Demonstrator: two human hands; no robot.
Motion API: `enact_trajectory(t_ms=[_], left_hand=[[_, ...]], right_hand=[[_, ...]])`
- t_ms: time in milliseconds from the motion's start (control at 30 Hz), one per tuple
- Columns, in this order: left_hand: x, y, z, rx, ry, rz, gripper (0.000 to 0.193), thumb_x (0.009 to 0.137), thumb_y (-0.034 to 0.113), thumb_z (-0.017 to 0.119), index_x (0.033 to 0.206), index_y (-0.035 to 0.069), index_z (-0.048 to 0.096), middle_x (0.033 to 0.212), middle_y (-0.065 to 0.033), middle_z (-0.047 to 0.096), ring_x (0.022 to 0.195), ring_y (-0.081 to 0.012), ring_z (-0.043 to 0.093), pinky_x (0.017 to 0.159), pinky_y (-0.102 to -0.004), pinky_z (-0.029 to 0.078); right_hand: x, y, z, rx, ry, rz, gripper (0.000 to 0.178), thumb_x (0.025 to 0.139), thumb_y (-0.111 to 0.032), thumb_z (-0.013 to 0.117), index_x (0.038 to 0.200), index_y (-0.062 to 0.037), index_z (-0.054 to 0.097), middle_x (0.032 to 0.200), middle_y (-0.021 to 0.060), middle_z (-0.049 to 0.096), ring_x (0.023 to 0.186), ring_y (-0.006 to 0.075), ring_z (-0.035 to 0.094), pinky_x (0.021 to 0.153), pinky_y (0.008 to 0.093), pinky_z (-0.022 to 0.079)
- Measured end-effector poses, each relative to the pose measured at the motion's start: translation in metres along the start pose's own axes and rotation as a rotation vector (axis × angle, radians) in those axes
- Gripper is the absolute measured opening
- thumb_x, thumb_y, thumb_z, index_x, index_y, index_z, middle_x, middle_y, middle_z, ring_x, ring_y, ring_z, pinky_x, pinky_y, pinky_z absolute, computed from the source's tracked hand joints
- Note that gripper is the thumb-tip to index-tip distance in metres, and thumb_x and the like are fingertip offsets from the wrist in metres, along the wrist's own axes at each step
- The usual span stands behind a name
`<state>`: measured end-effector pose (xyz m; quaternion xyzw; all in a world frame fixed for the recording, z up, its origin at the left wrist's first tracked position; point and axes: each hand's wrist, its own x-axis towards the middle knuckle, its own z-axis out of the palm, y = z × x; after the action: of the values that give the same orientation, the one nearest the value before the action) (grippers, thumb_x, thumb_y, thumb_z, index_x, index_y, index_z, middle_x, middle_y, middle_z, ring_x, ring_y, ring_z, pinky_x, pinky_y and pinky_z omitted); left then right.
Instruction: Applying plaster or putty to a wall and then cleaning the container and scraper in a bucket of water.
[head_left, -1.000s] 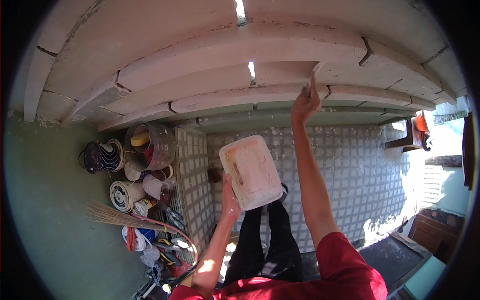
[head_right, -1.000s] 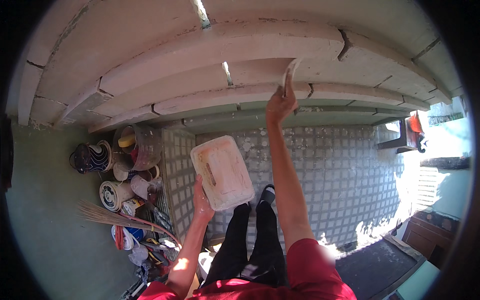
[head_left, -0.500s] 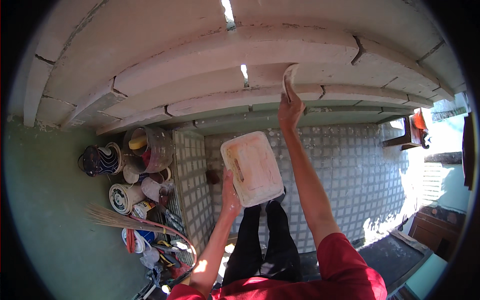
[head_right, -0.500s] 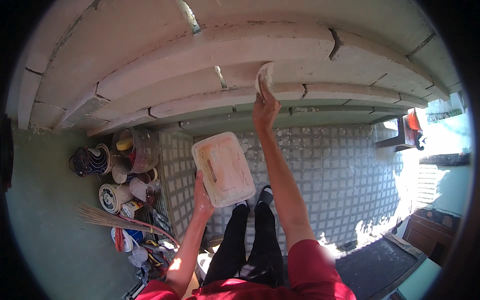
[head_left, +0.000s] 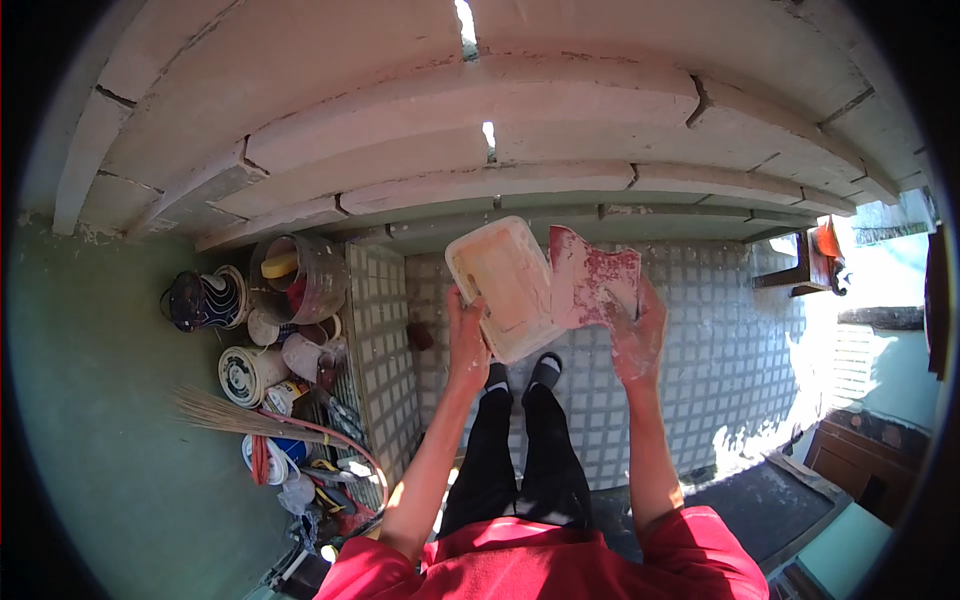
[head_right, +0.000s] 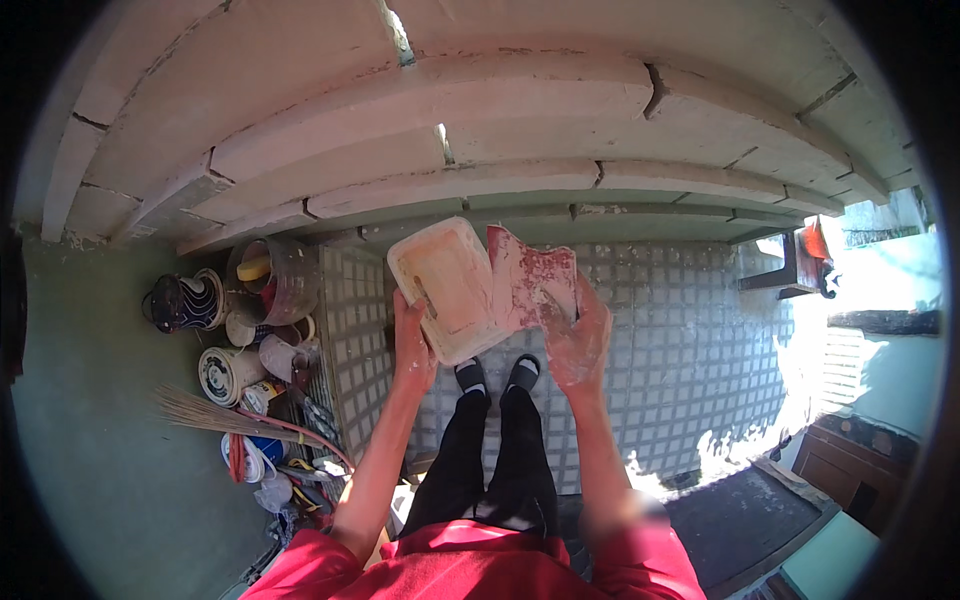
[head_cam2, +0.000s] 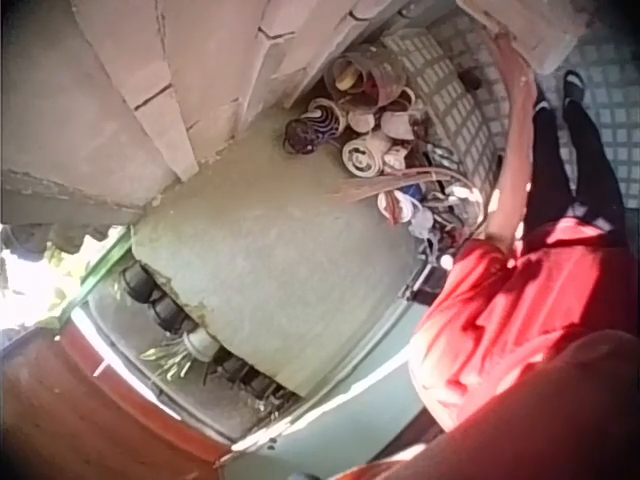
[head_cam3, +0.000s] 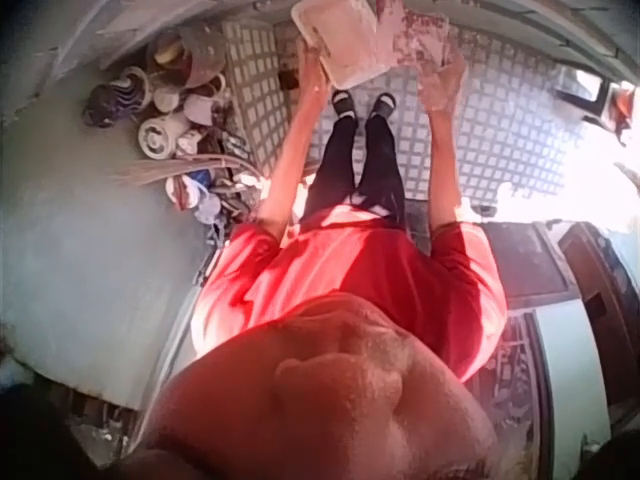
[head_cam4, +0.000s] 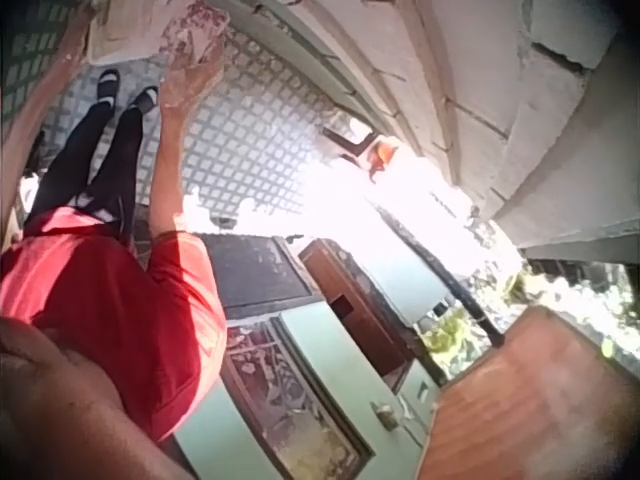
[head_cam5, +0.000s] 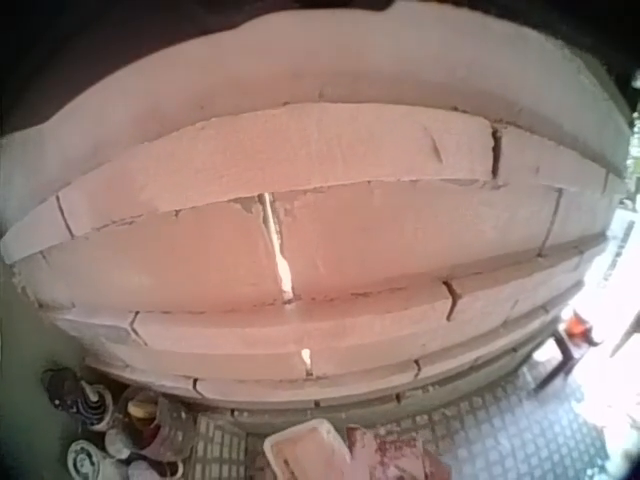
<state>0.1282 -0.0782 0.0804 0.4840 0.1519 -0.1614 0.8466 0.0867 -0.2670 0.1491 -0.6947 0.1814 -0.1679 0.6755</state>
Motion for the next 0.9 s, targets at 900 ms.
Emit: enact_trajectory(t_ms=[900], left_hand=[[-0.057, 0.062, 0.041, 0.266, -0.145, 0.086, 0.034, 0.094, 0.017, 0.039, 0.125, 0.007, 0.031, 0.104, -0.0134, 0.05, 0.093, -0.0152, 0.049, 0.077, -0.028, 0.043]], right_hand=[[-0.009, -0.072, 0.007, -0.654, -0.132, -0.227, 0.034, 0.075, -0.001, 0.054, 0.107, -0.0046, 0.062, 0.087, 0.0211, 0.065, 0.075, 0.038, 0.064, 0.064, 0.0386, 0.051]])
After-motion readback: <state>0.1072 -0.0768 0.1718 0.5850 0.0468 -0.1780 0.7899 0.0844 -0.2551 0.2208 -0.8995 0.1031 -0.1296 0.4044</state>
